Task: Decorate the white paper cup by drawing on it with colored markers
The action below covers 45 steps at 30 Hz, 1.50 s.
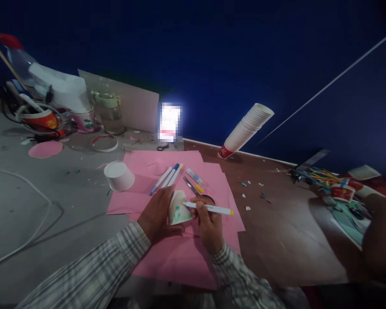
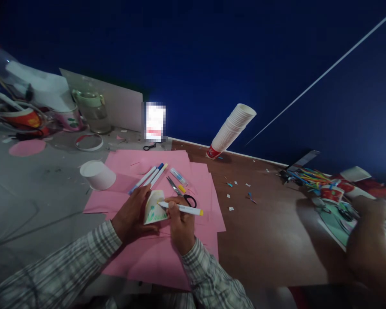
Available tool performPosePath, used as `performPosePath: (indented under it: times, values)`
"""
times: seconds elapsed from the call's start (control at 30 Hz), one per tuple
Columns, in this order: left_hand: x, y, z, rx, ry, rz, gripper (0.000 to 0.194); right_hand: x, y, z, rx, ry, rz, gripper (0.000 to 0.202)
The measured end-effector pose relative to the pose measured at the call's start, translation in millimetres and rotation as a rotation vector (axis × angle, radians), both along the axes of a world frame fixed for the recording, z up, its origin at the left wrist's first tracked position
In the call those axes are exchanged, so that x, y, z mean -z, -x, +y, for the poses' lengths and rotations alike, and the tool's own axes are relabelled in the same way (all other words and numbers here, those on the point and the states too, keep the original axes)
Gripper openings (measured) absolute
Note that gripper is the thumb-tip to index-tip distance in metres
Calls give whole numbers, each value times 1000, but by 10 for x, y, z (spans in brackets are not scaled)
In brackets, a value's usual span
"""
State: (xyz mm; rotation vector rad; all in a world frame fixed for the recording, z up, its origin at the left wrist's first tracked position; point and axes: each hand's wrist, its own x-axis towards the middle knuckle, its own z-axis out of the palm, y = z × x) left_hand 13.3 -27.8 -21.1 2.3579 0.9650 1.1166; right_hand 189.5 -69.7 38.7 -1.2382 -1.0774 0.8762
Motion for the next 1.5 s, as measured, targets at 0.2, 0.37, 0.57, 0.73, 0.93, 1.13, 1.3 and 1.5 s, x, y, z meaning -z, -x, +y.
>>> performPosePath:
  times: [0.2,0.37,0.57,0.73,0.93,1.13,1.3,1.5]
  values:
    - [-17,-11,8,-17,27,-36,124,-4,-14,13,56,30,119,48]
    - [-60,-4,16,11,62,-53,117,14,-20,44,114,62,213,52]
    - [-22,-16,0,-17,38,-74,119,4,-18,62,57,61,140,48]
    - [-7,-21,-5,-17,78,-34,123,-19,-11,62,48,51,110,49]
    - [-12,-23,6,-19,96,-33,125,-26,-15,35,37,79,134,51]
    - [-23,18,18,18,74,-28,124,-10,-15,43,76,68,158,54]
    - [4,-8,9,-4,84,-35,130,-11,3,51,37,54,128,51]
    - [23,-27,-1,-6,69,-39,129,-28,-10,43,15,80,106,50]
